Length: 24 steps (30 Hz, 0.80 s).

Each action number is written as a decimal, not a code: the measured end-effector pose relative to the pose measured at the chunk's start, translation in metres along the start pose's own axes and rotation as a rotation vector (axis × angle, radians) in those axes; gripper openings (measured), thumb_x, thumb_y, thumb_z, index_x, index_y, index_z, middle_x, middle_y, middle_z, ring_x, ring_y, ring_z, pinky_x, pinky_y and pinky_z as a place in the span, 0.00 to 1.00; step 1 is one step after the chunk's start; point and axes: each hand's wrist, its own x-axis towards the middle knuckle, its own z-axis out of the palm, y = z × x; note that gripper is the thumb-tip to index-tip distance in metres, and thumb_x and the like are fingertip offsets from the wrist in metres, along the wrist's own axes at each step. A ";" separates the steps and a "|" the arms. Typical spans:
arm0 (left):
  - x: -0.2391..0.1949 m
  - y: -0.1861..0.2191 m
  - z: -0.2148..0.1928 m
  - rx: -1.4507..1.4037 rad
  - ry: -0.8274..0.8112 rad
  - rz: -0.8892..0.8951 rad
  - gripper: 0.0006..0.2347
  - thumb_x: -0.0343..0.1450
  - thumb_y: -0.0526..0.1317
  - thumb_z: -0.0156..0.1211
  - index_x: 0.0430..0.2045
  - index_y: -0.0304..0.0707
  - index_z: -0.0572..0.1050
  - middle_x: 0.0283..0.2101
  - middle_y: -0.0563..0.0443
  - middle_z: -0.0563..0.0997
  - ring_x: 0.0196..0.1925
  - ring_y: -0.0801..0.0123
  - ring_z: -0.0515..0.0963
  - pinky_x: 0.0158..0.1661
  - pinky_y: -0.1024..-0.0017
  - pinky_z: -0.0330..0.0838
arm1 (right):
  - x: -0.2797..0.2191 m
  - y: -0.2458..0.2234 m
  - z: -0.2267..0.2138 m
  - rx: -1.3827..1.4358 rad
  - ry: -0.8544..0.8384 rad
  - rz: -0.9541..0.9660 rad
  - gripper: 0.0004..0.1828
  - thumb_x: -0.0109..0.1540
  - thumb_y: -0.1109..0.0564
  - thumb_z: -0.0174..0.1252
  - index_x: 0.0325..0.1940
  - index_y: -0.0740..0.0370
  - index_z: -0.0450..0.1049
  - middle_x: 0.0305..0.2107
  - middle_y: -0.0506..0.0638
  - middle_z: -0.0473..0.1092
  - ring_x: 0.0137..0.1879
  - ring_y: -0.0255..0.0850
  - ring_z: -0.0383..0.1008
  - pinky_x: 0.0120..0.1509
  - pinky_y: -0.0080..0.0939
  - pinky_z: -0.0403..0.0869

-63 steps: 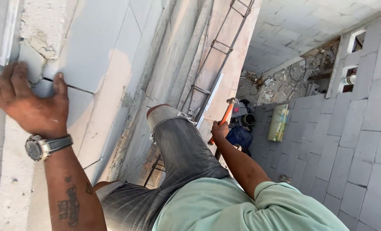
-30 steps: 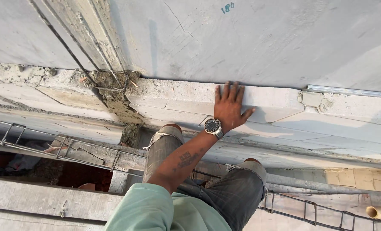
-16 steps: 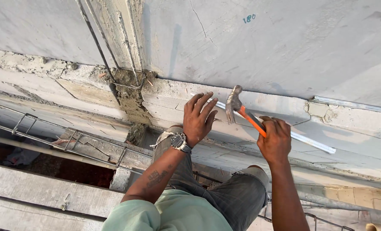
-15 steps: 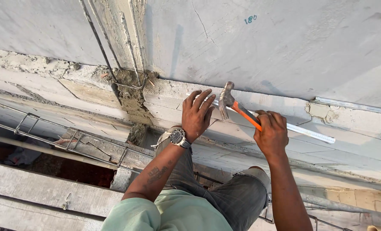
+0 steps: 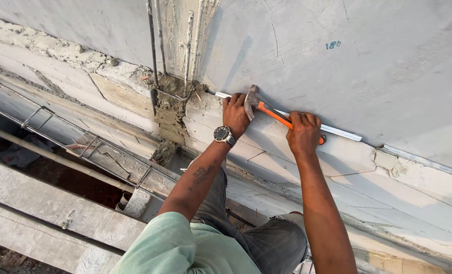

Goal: The person cuts a long metal strip with pliers, then carries it to a wall and hammers it into place along a horizontal groove. They continue hammering the strip along the wall, adjusting its position as needed.

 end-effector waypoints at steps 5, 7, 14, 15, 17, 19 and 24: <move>-0.005 -0.006 0.006 0.001 0.075 0.004 0.11 0.69 0.36 0.64 0.42 0.32 0.81 0.51 0.38 0.79 0.55 0.47 0.74 0.51 0.49 0.64 | -0.007 -0.009 0.010 -0.064 0.220 0.051 0.06 0.59 0.66 0.59 0.39 0.62 0.74 0.50 0.55 0.73 0.58 0.53 0.69 0.65 0.56 0.66; -0.001 -0.011 -0.001 0.039 0.015 0.013 0.05 0.68 0.35 0.64 0.35 0.34 0.82 0.45 0.41 0.79 0.53 0.48 0.76 0.51 0.52 0.66 | -0.012 -0.008 0.004 -0.097 0.202 0.108 0.07 0.58 0.66 0.59 0.39 0.61 0.74 0.49 0.52 0.71 0.59 0.51 0.68 0.66 0.58 0.66; 0.008 -0.007 -0.022 -0.048 0.032 0.186 0.07 0.70 0.36 0.68 0.39 0.39 0.81 0.50 0.49 0.81 0.56 0.53 0.75 0.56 0.54 0.64 | -0.029 0.004 0.002 -0.134 0.150 0.138 0.18 0.60 0.65 0.58 0.53 0.58 0.77 0.51 0.49 0.72 0.61 0.46 0.69 0.65 0.54 0.66; 0.009 -0.006 -0.023 -0.063 0.013 0.175 0.07 0.71 0.37 0.68 0.40 0.39 0.81 0.51 0.49 0.81 0.56 0.53 0.74 0.57 0.54 0.63 | -0.029 0.004 0.004 -0.124 0.132 0.154 0.17 0.61 0.64 0.58 0.54 0.58 0.76 0.52 0.50 0.72 0.61 0.46 0.69 0.65 0.54 0.66; 0.010 -0.007 -0.025 -0.075 0.000 0.161 0.07 0.72 0.37 0.68 0.41 0.39 0.81 0.51 0.49 0.81 0.56 0.52 0.74 0.58 0.54 0.62 | -0.029 0.002 0.009 -0.113 0.119 0.175 0.16 0.62 0.64 0.59 0.54 0.58 0.76 0.53 0.49 0.72 0.62 0.46 0.69 0.66 0.54 0.66; 0.010 -0.007 -0.026 -0.081 0.009 0.160 0.08 0.71 0.38 0.67 0.42 0.38 0.81 0.51 0.49 0.80 0.56 0.52 0.74 0.61 0.52 0.61 | -0.030 0.000 0.009 -0.121 0.125 0.190 0.17 0.62 0.64 0.59 0.55 0.58 0.76 0.54 0.48 0.72 0.63 0.45 0.68 0.67 0.54 0.66; 0.012 -0.011 -0.020 -0.054 -0.026 0.149 0.09 0.70 0.40 0.69 0.40 0.39 0.81 0.47 0.44 0.79 0.55 0.48 0.72 0.60 0.50 0.60 | -0.033 -0.009 -0.012 -0.088 0.174 0.169 0.18 0.60 0.66 0.59 0.54 0.59 0.78 0.55 0.51 0.73 0.62 0.47 0.72 0.67 0.53 0.67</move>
